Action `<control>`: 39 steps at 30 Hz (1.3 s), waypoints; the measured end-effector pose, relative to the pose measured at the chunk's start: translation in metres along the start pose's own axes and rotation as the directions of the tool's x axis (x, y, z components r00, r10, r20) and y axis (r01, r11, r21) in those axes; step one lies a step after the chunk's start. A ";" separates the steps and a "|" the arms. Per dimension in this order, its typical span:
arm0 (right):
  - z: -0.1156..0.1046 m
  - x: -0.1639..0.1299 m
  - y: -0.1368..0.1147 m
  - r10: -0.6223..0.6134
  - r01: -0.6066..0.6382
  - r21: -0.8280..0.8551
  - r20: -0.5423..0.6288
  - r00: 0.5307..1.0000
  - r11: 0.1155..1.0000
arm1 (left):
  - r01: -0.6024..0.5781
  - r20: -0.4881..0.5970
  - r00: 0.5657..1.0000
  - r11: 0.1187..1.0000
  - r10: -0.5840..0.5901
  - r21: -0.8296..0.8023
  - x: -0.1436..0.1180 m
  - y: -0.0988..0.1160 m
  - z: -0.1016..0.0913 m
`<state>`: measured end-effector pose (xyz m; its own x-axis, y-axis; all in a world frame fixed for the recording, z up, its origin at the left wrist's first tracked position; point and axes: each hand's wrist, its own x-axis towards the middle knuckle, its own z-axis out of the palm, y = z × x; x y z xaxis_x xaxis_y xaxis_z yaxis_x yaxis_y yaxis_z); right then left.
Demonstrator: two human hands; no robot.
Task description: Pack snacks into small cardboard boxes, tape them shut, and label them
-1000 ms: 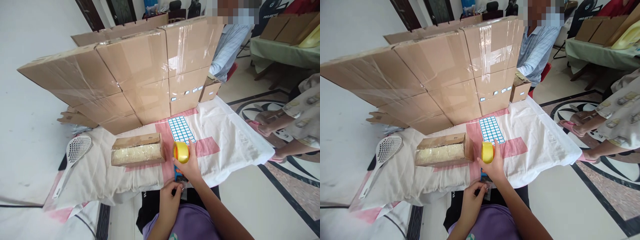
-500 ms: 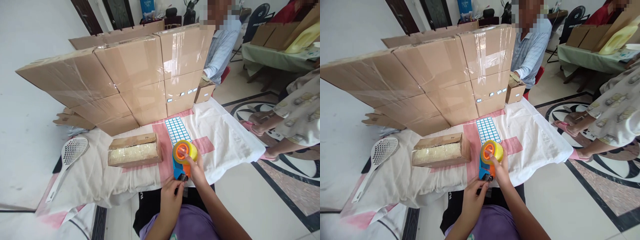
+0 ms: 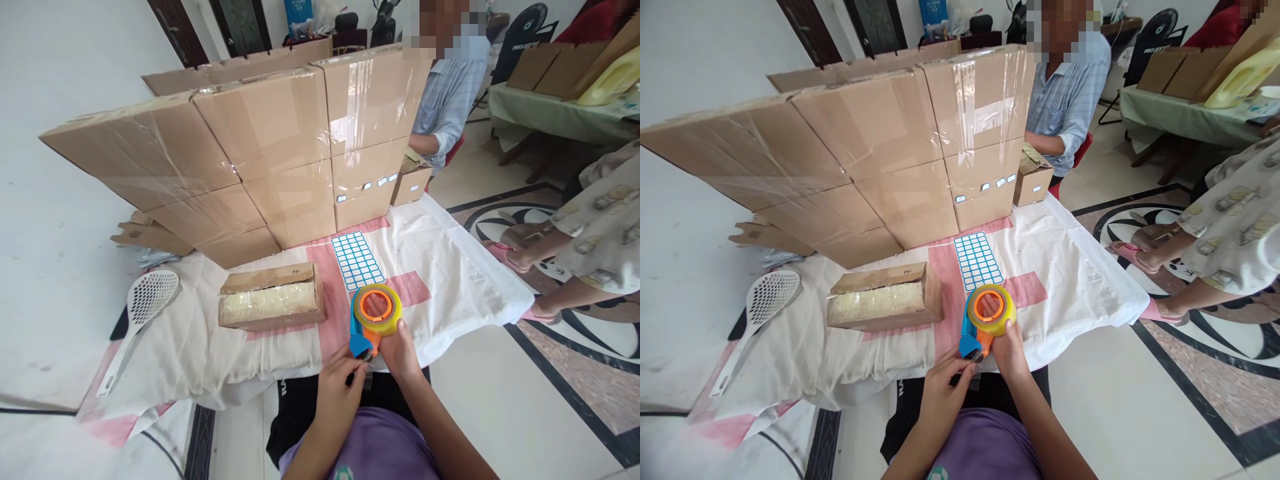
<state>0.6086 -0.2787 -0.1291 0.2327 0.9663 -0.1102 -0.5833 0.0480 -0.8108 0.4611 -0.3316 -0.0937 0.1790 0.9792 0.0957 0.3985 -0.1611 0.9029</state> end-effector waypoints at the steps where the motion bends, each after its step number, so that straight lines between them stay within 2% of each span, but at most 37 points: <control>1: -0.002 -0.001 0.000 0.029 -0.029 0.002 0.018 0.999 1.000 | 0.011 0.016 1.000 1.000 -0.010 -0.014 0.002 0.001 -0.002; 3: -0.006 -0.002 0.000 0.050 -0.050 -0.002 -0.004 0.999 0.999 | 0.044 0.047 0.998 0.998 -0.042 -0.034 0.006 0.003 -0.007; 6: -0.013 -0.001 0.000 -0.003 0.002 -0.032 -0.036 0.999 0.999 | 0.120 0.097 0.989 0.989 -0.112 -0.081 0.013 0.007 -0.014; 9: -0.017 0.006 -0.004 -0.040 0.049 -0.215 0.047 0.998 0.975 | 0.264 0.194 0.954 0.945 -0.227 -0.193 0.017 0.010 -0.018; 12: -0.014 0.014 -0.010 -0.043 0.088 -0.404 0.118 0.992 0.911 | 0.375 0.253 0.917 0.883 -0.309 -0.283 0.018 0.010 -0.020; 16: -0.006 0.021 -0.005 -0.116 0.161 -0.426 0.128 0.985 0.890 | 0.446 0.263 0.891 0.818 -0.369 -0.364 0.018 0.004 -0.022; 20: -0.006 0.026 0.009 -0.183 0.219 -0.460 0.122 0.976 0.860 | 0.535 0.301 0.844 0.743 -0.445 -0.403 0.020 -0.003 -0.028; 26: -0.006 0.031 0.004 -0.268 0.314 -0.524 0.165 0.949 0.792 | 0.556 0.307 0.830 0.733 -0.466 -0.393 0.024 -0.004 -0.033; 31: 0.002 0.023 -0.006 -0.221 0.266 -0.525 0.148 0.964 0.808 | 0.555 0.317 0.827 0.766 -0.465 -0.326 0.014 -0.002 -0.031; 33: 0.006 0.020 -0.008 -0.175 0.195 -0.470 0.086 0.981 0.861 | 0.557 0.330 0.819 0.787 -0.469 -0.264 0.006 -0.005 -0.029; 36: 0.008 0.019 -0.012 -0.134 0.094 -0.341 -0.094 0.987 0.935 | 0.568 0.364 0.799 0.799 -0.478 -0.197 -0.003 -0.012 -0.027; 37: 0.008 0.021 -0.014 -0.135 0.088 -0.323 -0.126 0.983 0.942 | 0.571 0.372 0.795 0.798 -0.478 -0.194 -0.005 -0.015 -0.027; 39: 0.005 0.025 -0.017 -0.155 0.110 -0.338 -0.110 0.982 0.935 | 0.563 0.380 0.801 0.797 -0.462 -0.219 -0.003 -0.017 -0.030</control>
<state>0.6207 -0.2544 -0.1153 0.4045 0.9134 -0.0453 -0.2569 0.0660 -0.9642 0.4271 -0.3286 -0.0968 0.3012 0.8119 -0.5000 0.2215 0.4504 0.8649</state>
